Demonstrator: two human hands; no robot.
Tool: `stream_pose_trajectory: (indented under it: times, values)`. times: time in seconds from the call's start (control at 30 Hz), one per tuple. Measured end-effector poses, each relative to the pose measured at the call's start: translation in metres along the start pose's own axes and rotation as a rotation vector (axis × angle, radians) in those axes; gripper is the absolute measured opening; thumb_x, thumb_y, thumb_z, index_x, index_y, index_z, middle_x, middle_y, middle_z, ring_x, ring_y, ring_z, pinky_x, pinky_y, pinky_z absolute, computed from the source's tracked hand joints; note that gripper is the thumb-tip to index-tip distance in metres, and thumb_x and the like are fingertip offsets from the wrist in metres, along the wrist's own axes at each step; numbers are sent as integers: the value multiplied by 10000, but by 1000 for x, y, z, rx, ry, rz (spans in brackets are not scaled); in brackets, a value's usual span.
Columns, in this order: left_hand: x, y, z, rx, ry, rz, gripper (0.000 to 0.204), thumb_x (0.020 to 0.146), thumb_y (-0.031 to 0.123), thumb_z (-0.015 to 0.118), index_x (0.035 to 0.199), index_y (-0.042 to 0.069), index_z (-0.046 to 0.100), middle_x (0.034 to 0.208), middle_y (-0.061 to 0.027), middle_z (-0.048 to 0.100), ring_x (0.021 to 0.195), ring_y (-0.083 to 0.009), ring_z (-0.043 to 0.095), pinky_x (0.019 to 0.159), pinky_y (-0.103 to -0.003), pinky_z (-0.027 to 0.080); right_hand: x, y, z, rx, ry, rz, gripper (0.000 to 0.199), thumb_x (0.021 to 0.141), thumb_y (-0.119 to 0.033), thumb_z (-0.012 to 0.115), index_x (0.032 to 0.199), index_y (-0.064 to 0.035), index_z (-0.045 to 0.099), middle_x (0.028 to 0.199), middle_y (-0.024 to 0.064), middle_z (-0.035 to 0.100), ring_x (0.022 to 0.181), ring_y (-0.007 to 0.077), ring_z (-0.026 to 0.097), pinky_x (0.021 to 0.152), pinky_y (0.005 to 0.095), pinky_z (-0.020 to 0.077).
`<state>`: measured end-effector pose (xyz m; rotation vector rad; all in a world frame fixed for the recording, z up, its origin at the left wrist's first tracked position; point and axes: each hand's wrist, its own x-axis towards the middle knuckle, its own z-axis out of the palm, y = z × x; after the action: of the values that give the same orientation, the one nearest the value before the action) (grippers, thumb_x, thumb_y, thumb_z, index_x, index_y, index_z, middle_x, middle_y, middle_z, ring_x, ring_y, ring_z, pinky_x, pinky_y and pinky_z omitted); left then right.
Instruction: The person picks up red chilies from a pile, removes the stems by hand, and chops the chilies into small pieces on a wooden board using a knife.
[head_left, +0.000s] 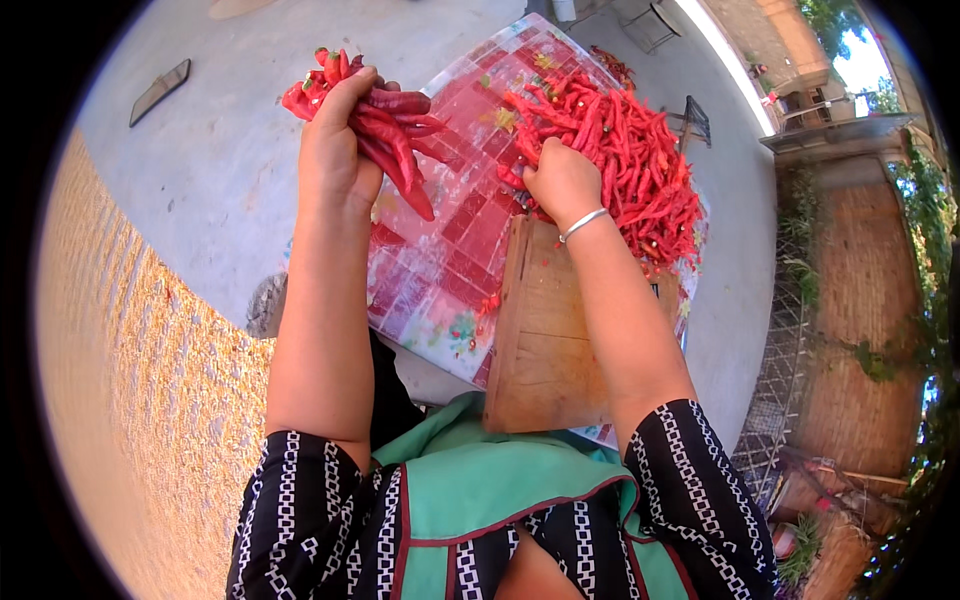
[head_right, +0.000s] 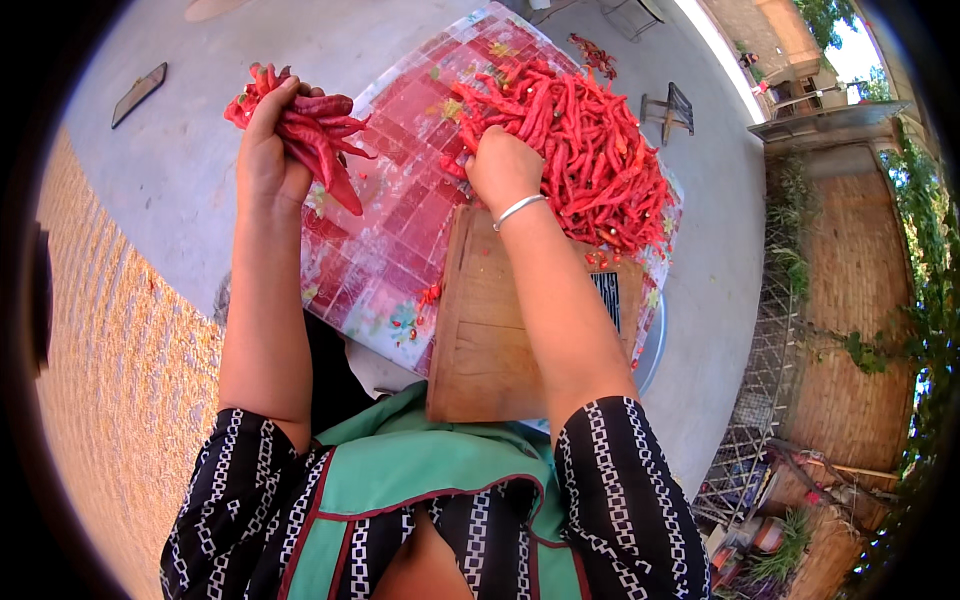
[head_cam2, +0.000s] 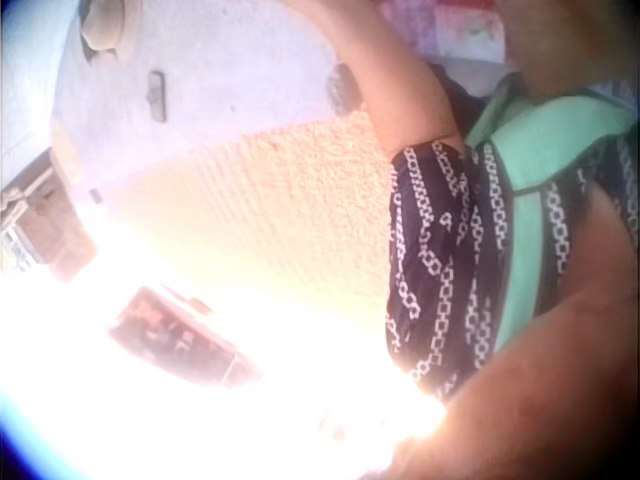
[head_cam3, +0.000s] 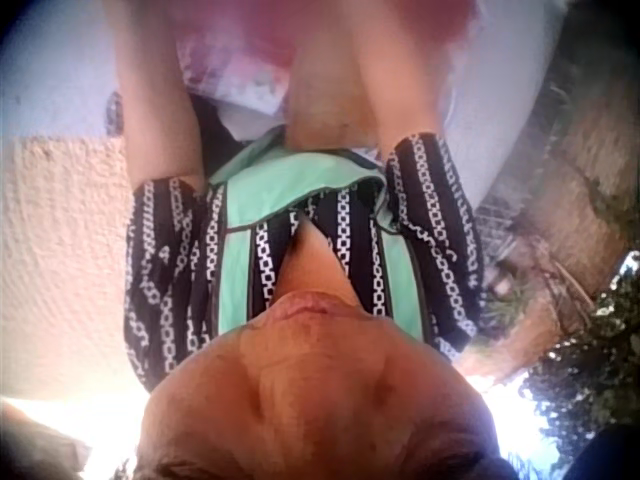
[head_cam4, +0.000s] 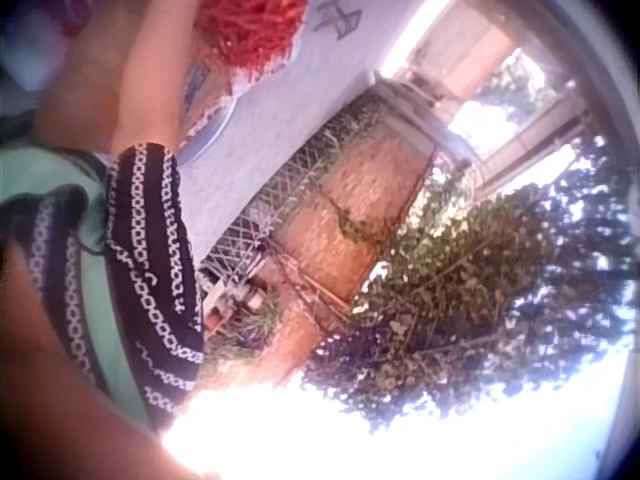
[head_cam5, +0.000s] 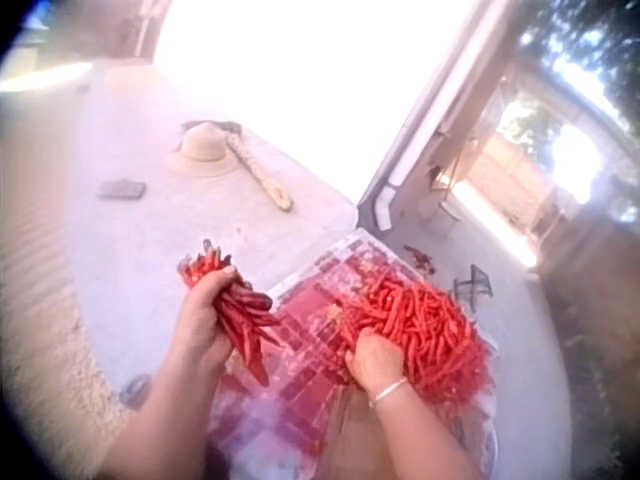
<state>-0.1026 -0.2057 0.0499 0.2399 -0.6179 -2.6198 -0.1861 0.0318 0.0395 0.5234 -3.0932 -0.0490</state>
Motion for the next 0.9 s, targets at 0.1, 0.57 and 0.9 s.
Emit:
stream_pose_trajectory:
  times: [0.1, 0.57, 0.9]
  values:
    - [-5, -1, 5, 8, -1, -27, 127, 867, 88, 653, 937, -5, 601, 847, -123, 642, 772, -237, 646, 722, -381, 543, -5, 25, 2, 134, 45, -103, 348, 810, -280, 721, 963, 15, 617, 873, 205, 683, 794, 333, 672, 709, 431, 521]
    - [-61, -84, 38, 258, -233, -633, 220, 844, 6, 629, 1063, -13, 619, 949, -129, 677, 824, -224, 680, 725, -364, 589, -88, 59, -38, 1483, -149, 200, 278, 896, -48, 640, 1166, -14, 579, 960, 49, 665, 818, 138, 641, 751, 292, 526]
    - [-68, -97, 37, 159, -253, -656, 317, 852, -6, 612, 1166, -13, 579, 1075, -138, 665, 926, -244, 677, 823, -387, 581, -111, 29, -43, 1540, -167, 68, 342, 929, -6, 567, 1270, -9, 545, 1085, 42, 647, 913, 123, 619, 753, 278, 536]
